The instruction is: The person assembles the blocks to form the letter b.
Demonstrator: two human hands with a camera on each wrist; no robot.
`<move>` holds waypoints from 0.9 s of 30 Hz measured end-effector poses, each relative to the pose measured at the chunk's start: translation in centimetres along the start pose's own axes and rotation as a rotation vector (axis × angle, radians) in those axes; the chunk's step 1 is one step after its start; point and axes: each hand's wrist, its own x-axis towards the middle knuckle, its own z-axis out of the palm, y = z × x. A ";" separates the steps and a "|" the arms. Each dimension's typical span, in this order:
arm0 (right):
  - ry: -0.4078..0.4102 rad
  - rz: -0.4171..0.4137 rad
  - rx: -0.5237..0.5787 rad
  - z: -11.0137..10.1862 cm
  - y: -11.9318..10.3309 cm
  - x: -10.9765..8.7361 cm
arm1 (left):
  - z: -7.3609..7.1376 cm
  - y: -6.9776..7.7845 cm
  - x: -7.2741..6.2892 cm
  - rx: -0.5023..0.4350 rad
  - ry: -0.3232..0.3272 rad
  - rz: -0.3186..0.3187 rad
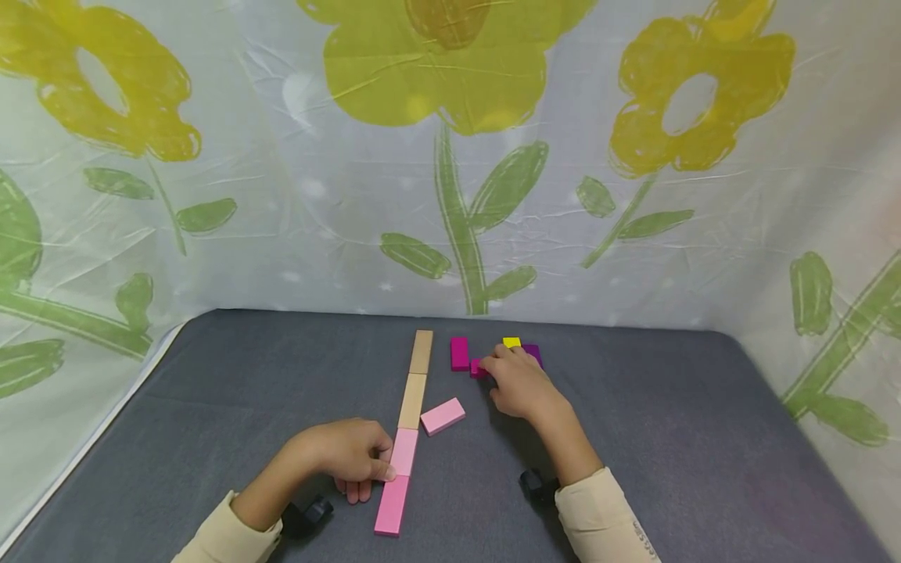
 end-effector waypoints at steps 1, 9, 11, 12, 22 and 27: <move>0.013 -0.017 -0.005 0.0 0.1 0.0 | 0.0 0.0 0.0 0.000 0.002 0.002; 0.101 -0.073 0.062 0.2 0.5 0.2 | 0.0 0.0 -0.1 -0.006 0.004 0.008; 0.094 -0.051 0.078 0.2 0.4 0.2 | 0.0 0.0 -0.1 -0.006 0.003 0.007; 0.082 -0.037 0.082 0.2 0.4 0.1 | 0.0 0.0 0.0 -0.004 0.001 0.007; -0.185 0.045 0.180 -0.7 -0.5 -0.3 | -0.1 -0.1 -0.2 -0.016 -0.006 0.022; -0.261 0.057 0.238 -1.0 -0.6 -0.3 | -0.1 -0.2 -0.1 -0.019 -0.005 0.030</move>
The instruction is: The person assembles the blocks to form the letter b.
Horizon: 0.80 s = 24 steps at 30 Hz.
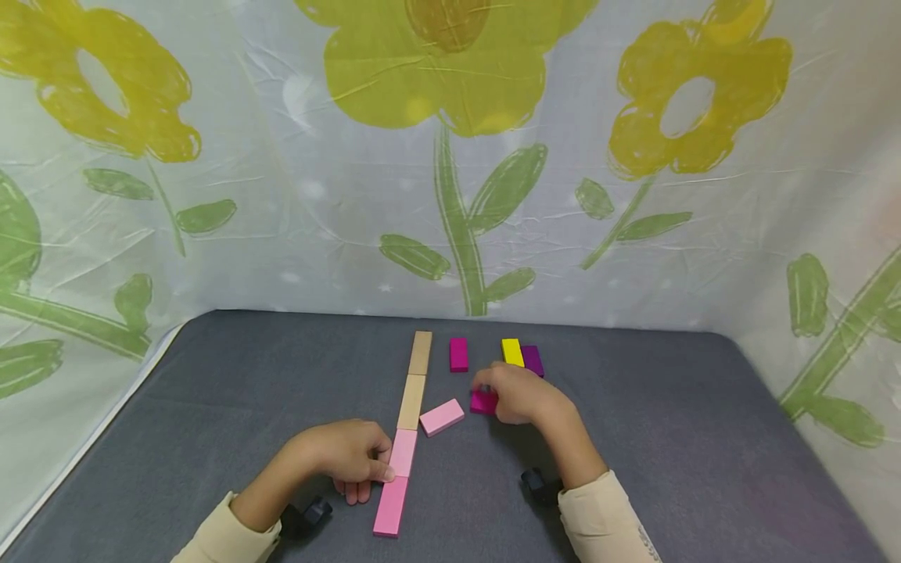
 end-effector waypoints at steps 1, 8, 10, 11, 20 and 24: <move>-0.005 -0.006 0.003 0.0 0.0 0.0 | 0.0 0.0 0.0 0.000 0.000 -0.001; -0.029 -0.013 0.018 -0.1 -0.1 -0.1 | 0.1 0.1 -0.1 0.003 0.002 -0.009; -0.031 -0.014 0.021 -0.1 -0.1 -0.1 | 0.1 0.1 -0.1 0.002 0.006 -0.007; -0.032 -0.015 0.025 -0.1 -0.1 -0.1 | 0.1 0.0 -0.1 0.003 0.008 -0.005; -0.071 -0.007 0.061 -0.2 -0.4 -0.1 | 0.1 0.1 0.0 -0.002 0.003 0.003; -0.074 -0.018 0.057 -0.1 -0.3 0.0 | 0.0 0.2 0.0 0.001 0.001 0.002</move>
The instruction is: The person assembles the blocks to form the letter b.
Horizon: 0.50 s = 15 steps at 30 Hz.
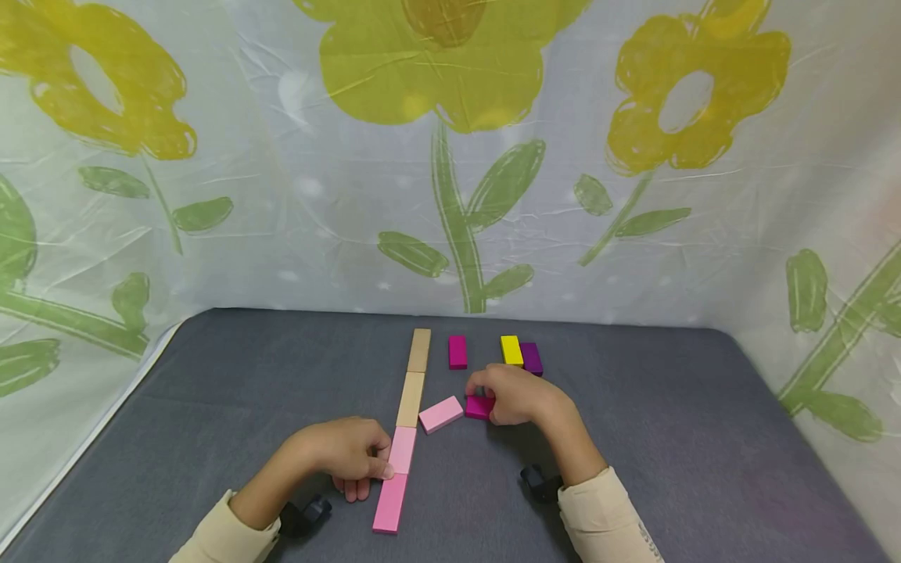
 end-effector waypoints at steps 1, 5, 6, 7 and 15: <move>-0.002 -0.003 -0.001 0.0 0.0 0.0 | 0.0 0.0 0.0 0.000 0.000 -0.001; -0.004 -0.007 -0.001 0.0 0.1 0.0 | -0.1 0.0 0.0 -0.005 -0.005 -0.005; -0.004 -0.006 0.000 0.0 0.1 0.0 | -0.1 0.0 0.0 -0.005 -0.006 -0.005; -0.005 -0.005 0.001 0.0 0.1 0.0 | -0.1 0.0 0.0 -0.004 -0.007 -0.005; -0.010 -0.002 -0.001 0.1 0.1 0.1 | -0.1 0.1 0.1 -0.002 -0.012 -0.010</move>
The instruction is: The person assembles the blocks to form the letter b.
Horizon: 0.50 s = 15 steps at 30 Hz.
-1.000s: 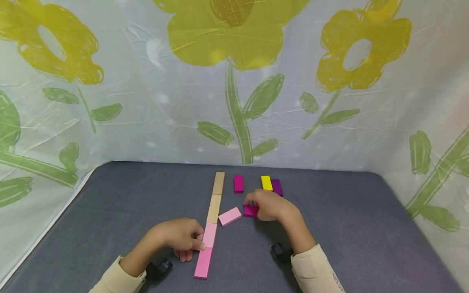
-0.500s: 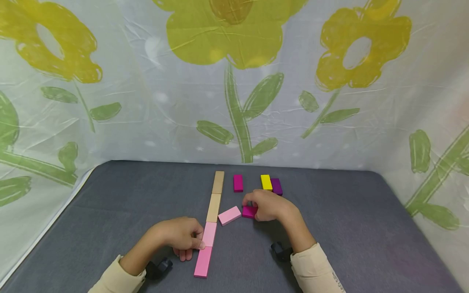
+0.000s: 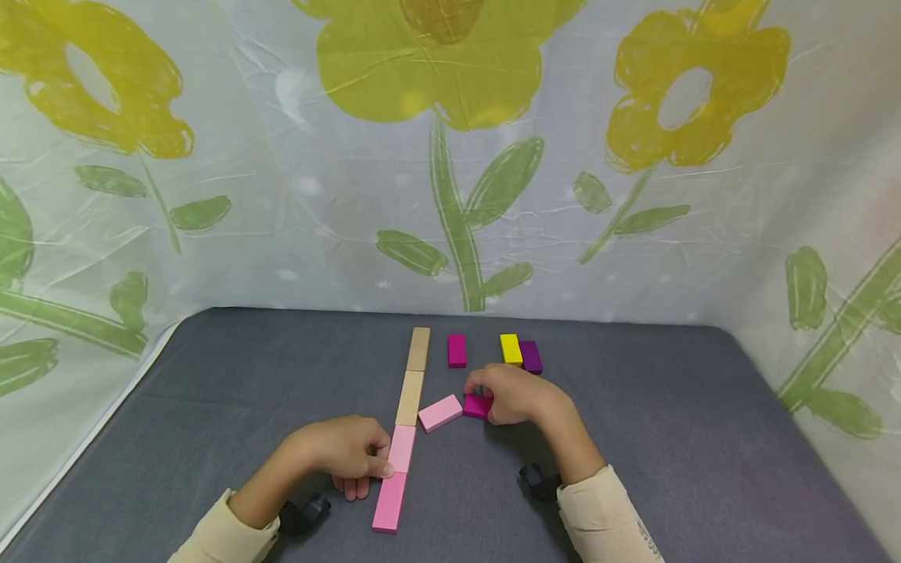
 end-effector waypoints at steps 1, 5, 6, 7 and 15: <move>-0.001 -0.001 0.001 0.0 0.0 0.0 | 0.0 0.0 0.0 0.001 0.001 -0.001; -0.004 0.001 0.006 0.0 0.0 0.1 | 0.0 0.0 -0.1 0.006 0.006 -0.001; -0.005 0.003 0.008 0.0 0.0 0.1 | 0.0 0.0 -0.1 0.008 0.008 -0.001; -0.004 0.002 0.009 0.0 0.0 0.1 | 0.0 0.0 -0.1 0.009 0.008 -0.001; 0.046 -0.063 0.034 -0.3 0.5 -0.1 | 0.0 -0.1 -0.1 0.006 0.014 -0.001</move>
